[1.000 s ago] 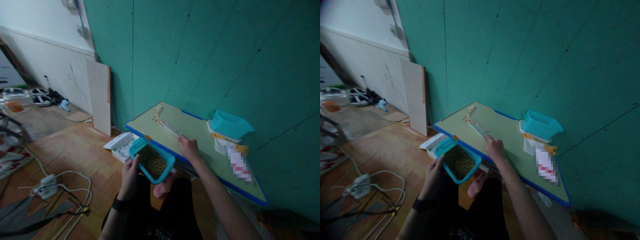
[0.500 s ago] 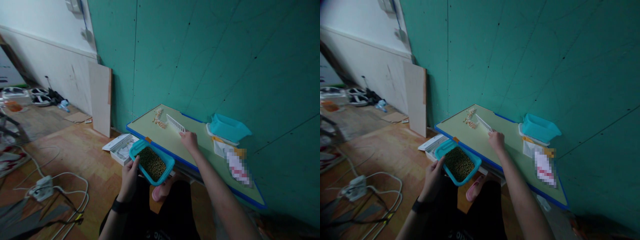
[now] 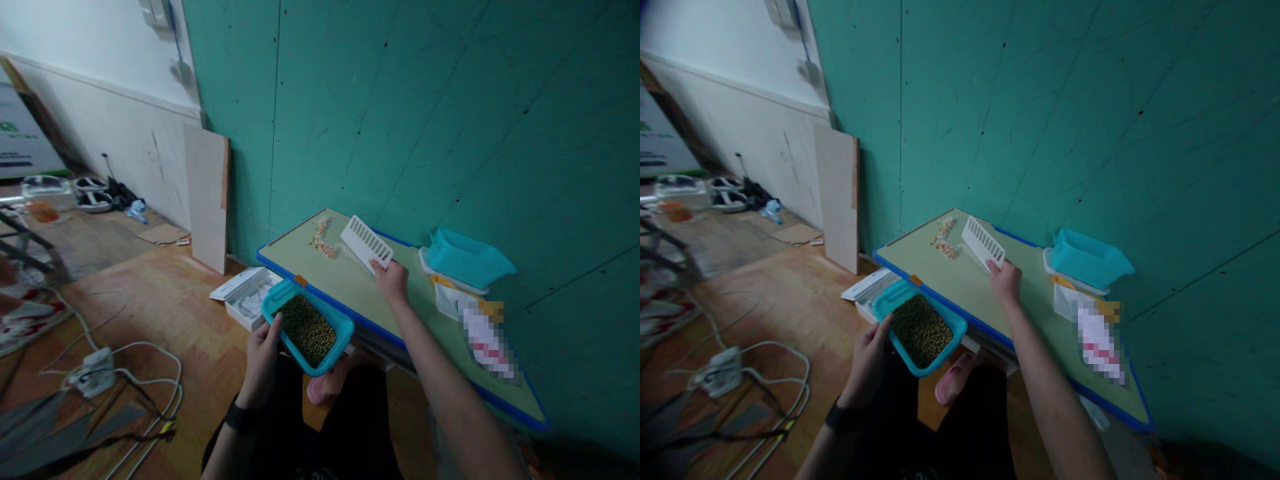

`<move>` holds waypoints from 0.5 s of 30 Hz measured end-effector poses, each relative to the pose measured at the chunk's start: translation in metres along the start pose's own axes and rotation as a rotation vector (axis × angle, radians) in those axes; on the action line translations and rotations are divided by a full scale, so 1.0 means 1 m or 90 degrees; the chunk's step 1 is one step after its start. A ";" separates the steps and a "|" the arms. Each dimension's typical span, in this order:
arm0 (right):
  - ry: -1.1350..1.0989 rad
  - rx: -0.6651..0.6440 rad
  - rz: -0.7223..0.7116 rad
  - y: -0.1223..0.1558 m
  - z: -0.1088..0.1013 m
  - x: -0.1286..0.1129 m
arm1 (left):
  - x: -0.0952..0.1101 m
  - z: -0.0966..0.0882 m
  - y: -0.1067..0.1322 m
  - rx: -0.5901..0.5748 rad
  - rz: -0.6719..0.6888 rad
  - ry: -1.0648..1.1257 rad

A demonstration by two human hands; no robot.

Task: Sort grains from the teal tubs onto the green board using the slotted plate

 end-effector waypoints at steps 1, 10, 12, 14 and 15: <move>-0.017 0.003 -0.003 -0.001 0.000 -0.003 | 0.001 0.000 0.000 0.003 0.001 -0.003; -0.130 -0.034 -0.007 -0.057 0.043 -0.054 | 0.015 -0.004 -0.005 0.066 0.039 -0.016; -0.145 -0.036 -0.002 -0.070 0.054 -0.060 | 0.013 -0.006 -0.007 0.064 0.034 -0.031; -0.152 -0.043 -0.006 -0.078 0.064 -0.062 | 0.011 -0.008 -0.010 0.055 0.026 -0.045; -0.154 -0.047 -0.011 -0.080 0.069 -0.062 | 0.011 -0.008 -0.010 0.052 0.024 -0.048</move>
Point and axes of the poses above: each hand's wrist, its own y-axis away from the middle knuckle, its own z-axis out of the palm, x = y × z, the point moved 10 cm from there along -y, towards the middle knuckle, and after that the axes turned 5 degrees about -z, right-handed, at the moved point
